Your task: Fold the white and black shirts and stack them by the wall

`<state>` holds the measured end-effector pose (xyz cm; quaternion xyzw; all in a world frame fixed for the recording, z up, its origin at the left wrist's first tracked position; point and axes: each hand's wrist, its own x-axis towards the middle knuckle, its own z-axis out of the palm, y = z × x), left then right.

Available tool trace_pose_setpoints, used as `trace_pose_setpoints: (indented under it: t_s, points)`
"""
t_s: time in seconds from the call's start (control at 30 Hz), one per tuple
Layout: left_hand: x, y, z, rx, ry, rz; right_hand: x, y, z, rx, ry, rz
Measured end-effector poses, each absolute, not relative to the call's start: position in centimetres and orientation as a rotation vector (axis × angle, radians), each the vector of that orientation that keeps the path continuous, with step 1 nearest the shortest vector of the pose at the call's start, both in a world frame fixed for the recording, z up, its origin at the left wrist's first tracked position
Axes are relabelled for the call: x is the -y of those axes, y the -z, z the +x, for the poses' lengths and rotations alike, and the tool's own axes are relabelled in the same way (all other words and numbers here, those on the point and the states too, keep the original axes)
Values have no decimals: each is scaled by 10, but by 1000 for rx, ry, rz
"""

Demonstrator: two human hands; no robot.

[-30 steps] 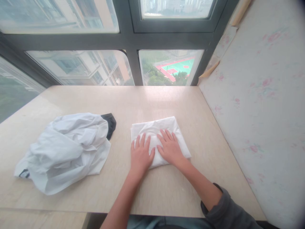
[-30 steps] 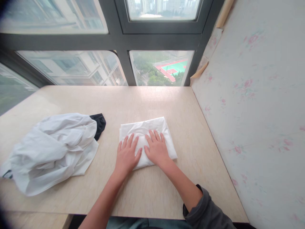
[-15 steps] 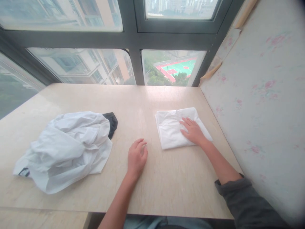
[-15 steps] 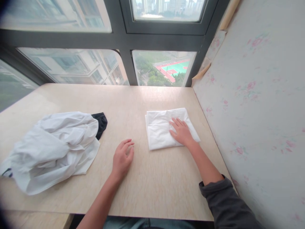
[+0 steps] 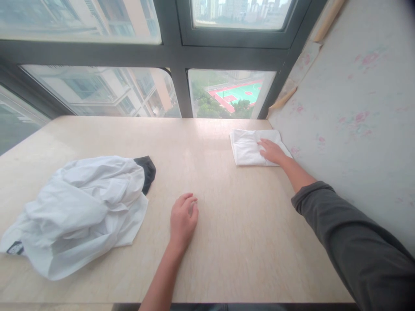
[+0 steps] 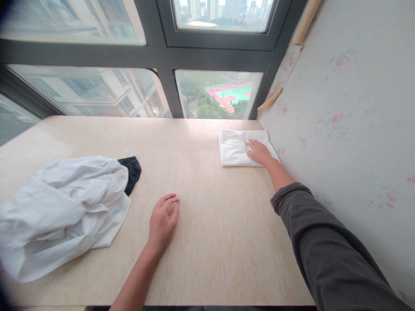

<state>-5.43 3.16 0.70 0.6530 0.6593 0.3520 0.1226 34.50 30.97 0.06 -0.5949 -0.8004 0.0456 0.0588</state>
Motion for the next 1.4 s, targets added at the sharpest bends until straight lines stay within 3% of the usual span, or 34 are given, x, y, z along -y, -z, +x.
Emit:
trace_pose_setpoints:
  t_s: [0.2, 0.3, 0.43, 0.6, 1.4]
  points:
    - [-33, -6, -55, -1914, -1019, 1907, -290, -11, 324, 2324, -89, -1793]
    - [-33, -6, -55, -1914, -1022, 1907, -220, -4, 268, 2163, -5, -1697]
    - [-33, -8, -53, -1906, -1016, 1929, -86, 5, 179, 2508, -204, -1293]
    - [-34, -10, -52, -1899, -1018, 1949, 8, -4, 126, 2462, -300, -1415]
    - [-31, -5, -54, -1854, -1092, 1926, 11, 1, 124, 2410, -226, -1432]
